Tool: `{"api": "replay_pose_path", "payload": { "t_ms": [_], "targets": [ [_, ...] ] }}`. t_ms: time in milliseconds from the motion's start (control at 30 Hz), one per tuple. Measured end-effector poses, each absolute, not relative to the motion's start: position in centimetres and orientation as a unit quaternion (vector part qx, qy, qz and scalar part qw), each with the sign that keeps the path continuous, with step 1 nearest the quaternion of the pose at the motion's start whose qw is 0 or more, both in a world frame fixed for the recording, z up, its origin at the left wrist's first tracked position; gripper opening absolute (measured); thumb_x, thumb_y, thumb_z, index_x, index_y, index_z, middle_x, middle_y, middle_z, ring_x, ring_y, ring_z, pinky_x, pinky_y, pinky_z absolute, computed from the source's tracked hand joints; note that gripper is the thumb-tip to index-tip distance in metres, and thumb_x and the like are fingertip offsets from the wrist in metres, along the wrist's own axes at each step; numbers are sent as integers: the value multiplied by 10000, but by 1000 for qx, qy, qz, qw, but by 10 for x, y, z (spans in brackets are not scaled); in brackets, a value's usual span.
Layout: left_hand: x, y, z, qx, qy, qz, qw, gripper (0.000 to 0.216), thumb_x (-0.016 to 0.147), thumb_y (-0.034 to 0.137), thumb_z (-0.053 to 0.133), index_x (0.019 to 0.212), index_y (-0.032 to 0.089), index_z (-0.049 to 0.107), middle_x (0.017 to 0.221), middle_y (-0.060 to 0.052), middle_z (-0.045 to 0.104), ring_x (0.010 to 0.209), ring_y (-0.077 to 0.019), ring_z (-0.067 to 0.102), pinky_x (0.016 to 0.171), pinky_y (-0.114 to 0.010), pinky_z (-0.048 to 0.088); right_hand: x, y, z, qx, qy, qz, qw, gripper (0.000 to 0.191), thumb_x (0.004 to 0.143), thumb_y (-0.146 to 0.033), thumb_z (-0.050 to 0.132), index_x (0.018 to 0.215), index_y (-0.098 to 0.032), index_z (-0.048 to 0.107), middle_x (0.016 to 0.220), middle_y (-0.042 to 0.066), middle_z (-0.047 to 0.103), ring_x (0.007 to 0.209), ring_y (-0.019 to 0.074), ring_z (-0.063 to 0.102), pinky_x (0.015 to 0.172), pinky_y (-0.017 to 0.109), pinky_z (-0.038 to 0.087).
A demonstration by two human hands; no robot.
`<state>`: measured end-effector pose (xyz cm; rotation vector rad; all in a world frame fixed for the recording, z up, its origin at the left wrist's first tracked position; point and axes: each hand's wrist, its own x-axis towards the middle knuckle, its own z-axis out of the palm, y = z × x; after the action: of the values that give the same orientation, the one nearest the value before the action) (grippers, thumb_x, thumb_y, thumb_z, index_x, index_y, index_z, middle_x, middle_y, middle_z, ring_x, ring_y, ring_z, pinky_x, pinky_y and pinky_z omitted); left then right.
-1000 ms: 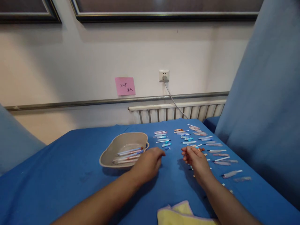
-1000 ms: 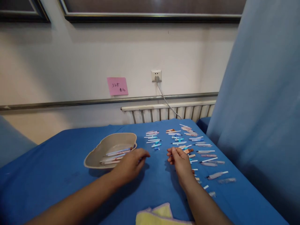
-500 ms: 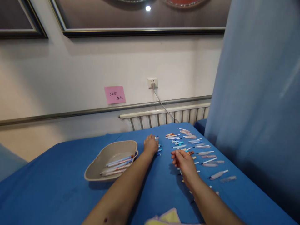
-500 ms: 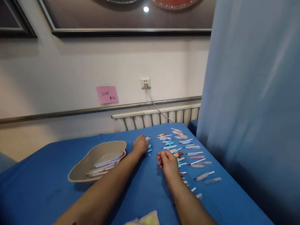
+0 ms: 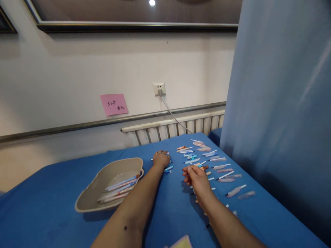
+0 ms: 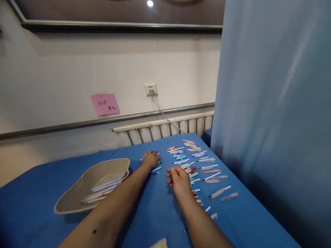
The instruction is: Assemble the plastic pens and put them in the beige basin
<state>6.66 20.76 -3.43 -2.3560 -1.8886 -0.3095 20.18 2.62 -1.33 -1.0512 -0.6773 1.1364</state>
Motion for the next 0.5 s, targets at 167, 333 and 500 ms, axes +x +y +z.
{"api": "replay_pose_path", "payload": {
  "t_ms": [167,333,500],
  "targets": [
    [62,196,-36,-790,-600,-117,54,308,876,299,519,1153,165,530,1171,-88,554,979,-206,575,821,-413,493,200,23,-19,-470,-320,497,656,359,682,-515,614,717,-160,655,603,13,620,456,93,518,407,189,357],
    [62,185,-34,-786,-599,-151,40,306,878,299,516,1154,169,532,1182,-89,548,990,-208,570,831,-417,488,198,18,-14,-465,-344,496,647,348,685,-504,615,707,-159,659,596,10,622,447,91,518,407,190,354],
    [64,180,-29,-770,-601,-213,-4,327,870,306,529,1165,166,526,1213,-93,533,1038,-227,551,867,-452,463,200,19,-15,-465,-341,497,649,338,693,-495,614,712,-160,654,603,7,617,454,90,514,412,190,353]
  ]
}}
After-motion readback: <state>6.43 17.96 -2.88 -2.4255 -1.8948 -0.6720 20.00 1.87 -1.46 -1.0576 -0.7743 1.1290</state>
